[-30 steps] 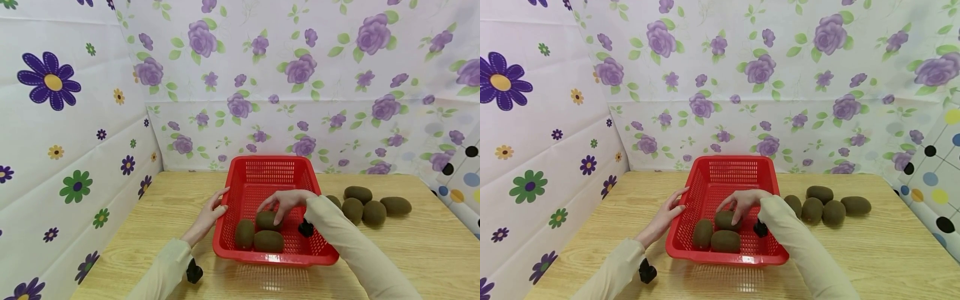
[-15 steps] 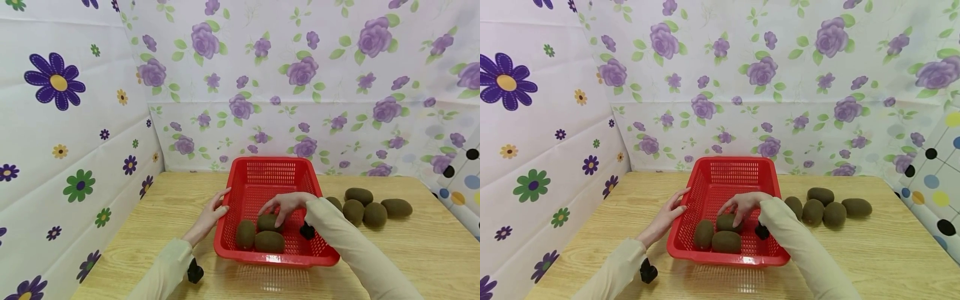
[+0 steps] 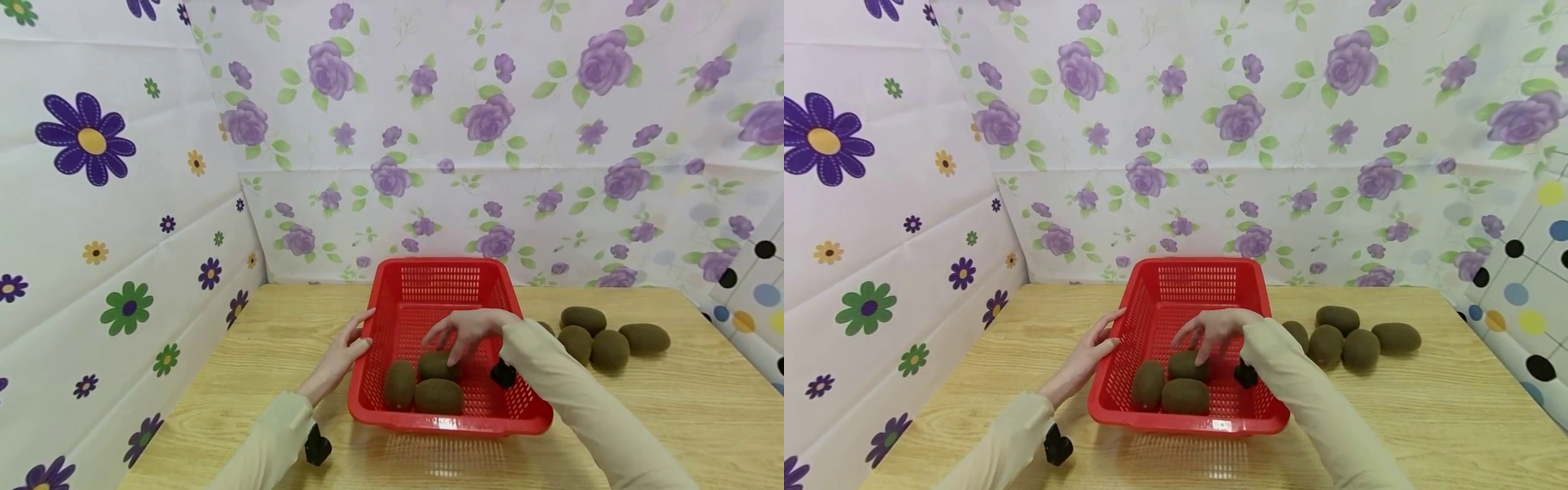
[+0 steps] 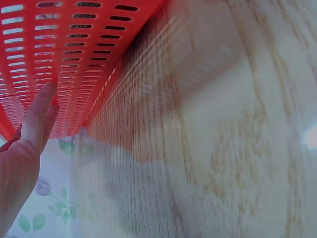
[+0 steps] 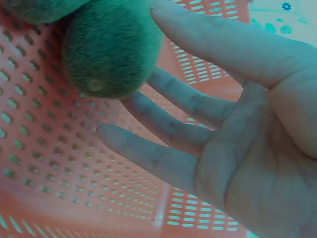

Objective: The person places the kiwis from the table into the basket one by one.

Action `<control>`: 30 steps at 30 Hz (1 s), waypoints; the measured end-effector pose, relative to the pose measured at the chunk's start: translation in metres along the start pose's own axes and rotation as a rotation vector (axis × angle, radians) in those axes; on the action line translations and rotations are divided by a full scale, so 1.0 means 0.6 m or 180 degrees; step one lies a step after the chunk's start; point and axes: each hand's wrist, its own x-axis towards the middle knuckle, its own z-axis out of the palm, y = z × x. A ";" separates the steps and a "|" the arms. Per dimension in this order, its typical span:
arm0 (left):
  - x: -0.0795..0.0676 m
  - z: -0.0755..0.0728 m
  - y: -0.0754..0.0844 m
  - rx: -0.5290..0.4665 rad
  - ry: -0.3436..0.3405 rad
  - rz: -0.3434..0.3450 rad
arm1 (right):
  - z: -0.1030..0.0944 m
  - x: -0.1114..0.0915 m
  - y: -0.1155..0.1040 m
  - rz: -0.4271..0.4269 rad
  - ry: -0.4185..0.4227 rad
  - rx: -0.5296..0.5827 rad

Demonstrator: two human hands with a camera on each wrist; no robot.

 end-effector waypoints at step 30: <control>0.000 0.001 0.001 -0.0023 -0.0004 -0.0027 | -0.032 -0.145 -0.016 -0.0846 0.1244 -0.0005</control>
